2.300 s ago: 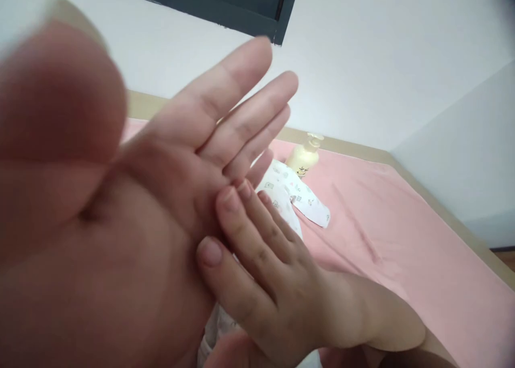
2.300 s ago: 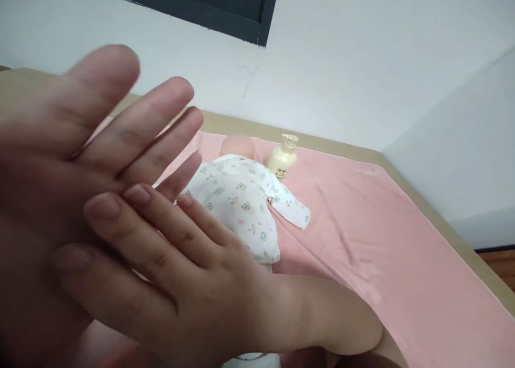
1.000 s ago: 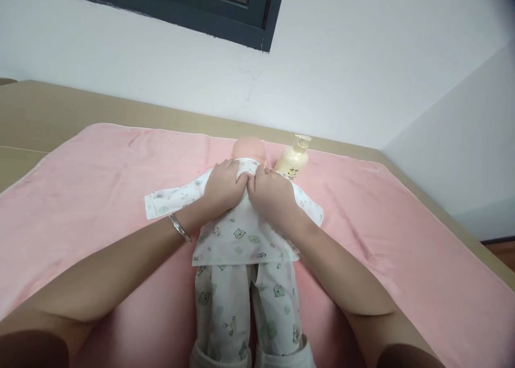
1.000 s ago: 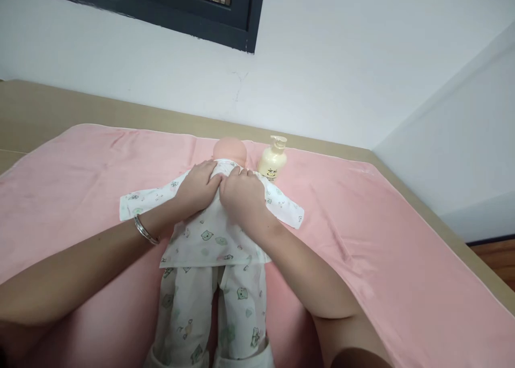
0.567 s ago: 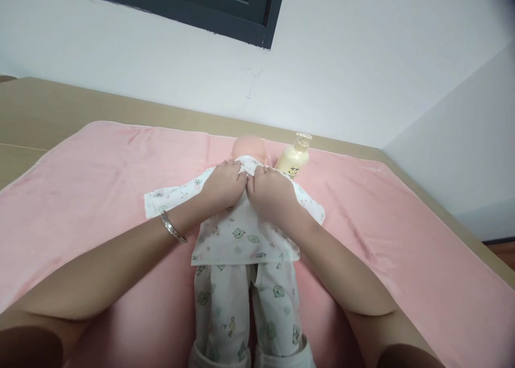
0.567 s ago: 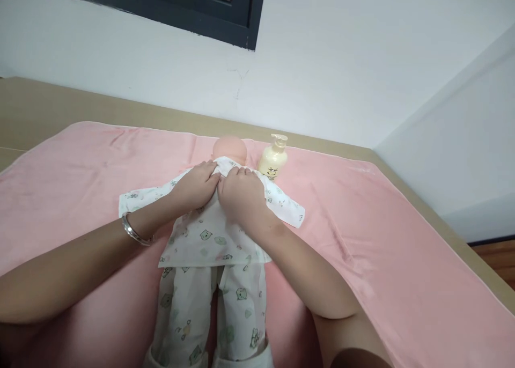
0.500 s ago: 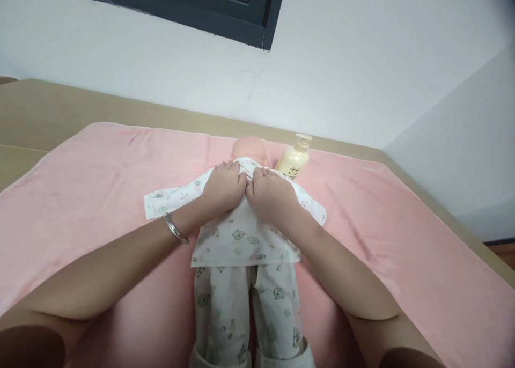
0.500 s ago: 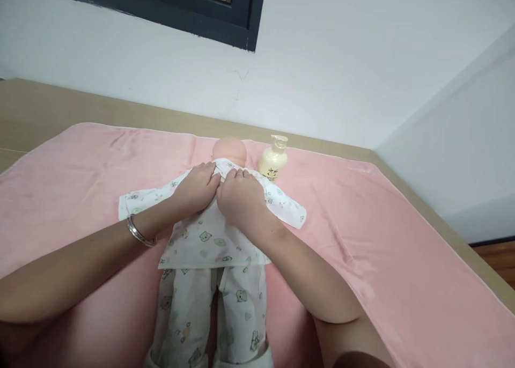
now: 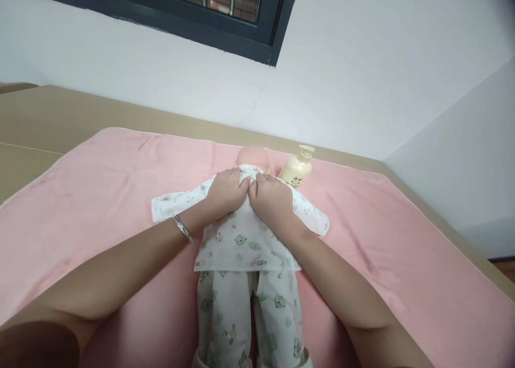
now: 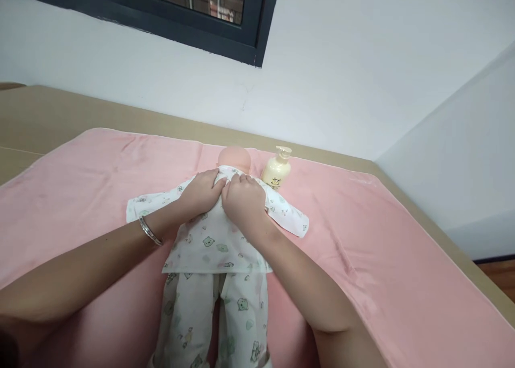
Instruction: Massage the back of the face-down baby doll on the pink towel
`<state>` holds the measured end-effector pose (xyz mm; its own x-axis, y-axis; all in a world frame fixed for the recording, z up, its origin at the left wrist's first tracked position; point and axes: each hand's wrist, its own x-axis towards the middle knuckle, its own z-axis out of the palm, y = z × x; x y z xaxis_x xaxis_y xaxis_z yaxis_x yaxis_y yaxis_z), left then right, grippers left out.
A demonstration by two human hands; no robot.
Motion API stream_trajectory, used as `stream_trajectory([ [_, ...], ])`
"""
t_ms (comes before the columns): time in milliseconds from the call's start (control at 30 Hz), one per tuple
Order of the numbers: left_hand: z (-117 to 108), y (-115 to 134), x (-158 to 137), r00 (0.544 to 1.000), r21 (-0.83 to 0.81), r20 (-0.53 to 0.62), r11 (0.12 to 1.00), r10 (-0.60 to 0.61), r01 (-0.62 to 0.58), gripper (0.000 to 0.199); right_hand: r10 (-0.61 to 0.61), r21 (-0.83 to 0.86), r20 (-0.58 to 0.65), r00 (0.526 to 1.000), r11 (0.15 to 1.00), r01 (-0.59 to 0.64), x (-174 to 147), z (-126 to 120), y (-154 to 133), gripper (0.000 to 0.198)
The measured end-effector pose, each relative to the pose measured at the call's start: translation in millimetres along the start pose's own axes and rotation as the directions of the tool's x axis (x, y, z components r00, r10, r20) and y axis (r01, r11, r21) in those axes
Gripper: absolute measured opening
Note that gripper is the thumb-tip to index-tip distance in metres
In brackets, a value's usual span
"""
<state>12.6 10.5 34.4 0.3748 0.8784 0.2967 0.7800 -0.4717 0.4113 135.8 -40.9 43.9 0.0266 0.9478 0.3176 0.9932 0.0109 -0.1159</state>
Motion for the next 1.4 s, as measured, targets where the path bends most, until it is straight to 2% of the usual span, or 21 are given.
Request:
stream_trajectory([
  [333, 8, 0, -5, 0.998, -0.030, -0.054, 0.999, -0.028, 0.026, 0.028, -0.127, 0.114, 0.018, 0.992, 0.986, 0.124, 3, 10, 21, 0.056],
  [567, 11, -3, -4, 0.997, -0.051, -0.073, 0.999, -0.019, 0.015, 0.034, -0.113, 0.163, -0.015, 0.994, 0.980, 0.114, 2, 15, 26, 0.055],
  [667, 10, -2, -5, 0.997, -0.029, -0.080, 0.999, 0.021, -0.023, 0.034, -0.117, 0.161, -0.007, 0.993, 0.980, 0.117, 3, 14, 27, 0.056],
  [867, 10, 9, -18, 0.975, 0.051, -0.090, 0.978, 0.205, -0.201, 0.032, -0.233, 0.129, 0.086, 0.969, 0.967, 0.221, 5, -3, 31, 0.053],
  [933, 10, 11, -20, 0.972, 0.066, -0.099, 0.976, 0.212, -0.206, 0.032, -0.225, 0.110, 0.105, 0.969, 0.971, 0.214, 2, -8, 28, 0.052],
  [1133, 5, 9, -15, 0.988, 0.100, -0.083, 0.987, 0.133, -0.125, 0.026, -0.138, 0.041, 0.093, 0.986, 0.990, 0.134, -11, -9, 12, 0.054],
  [1333, 7, 16, -26, 0.971, 0.157, -0.077, 0.964, 0.228, -0.214, 0.030, -0.126, 0.069, 0.153, 0.980, 0.991, 0.117, 3, -6, 23, 0.054],
  [1400, 5, 18, -26, 0.972, 0.168, -0.079, 0.964, 0.223, -0.208, 0.031, -0.130, 0.064, 0.171, 0.977, 0.991, 0.120, 4, -8, 24, 0.055],
])
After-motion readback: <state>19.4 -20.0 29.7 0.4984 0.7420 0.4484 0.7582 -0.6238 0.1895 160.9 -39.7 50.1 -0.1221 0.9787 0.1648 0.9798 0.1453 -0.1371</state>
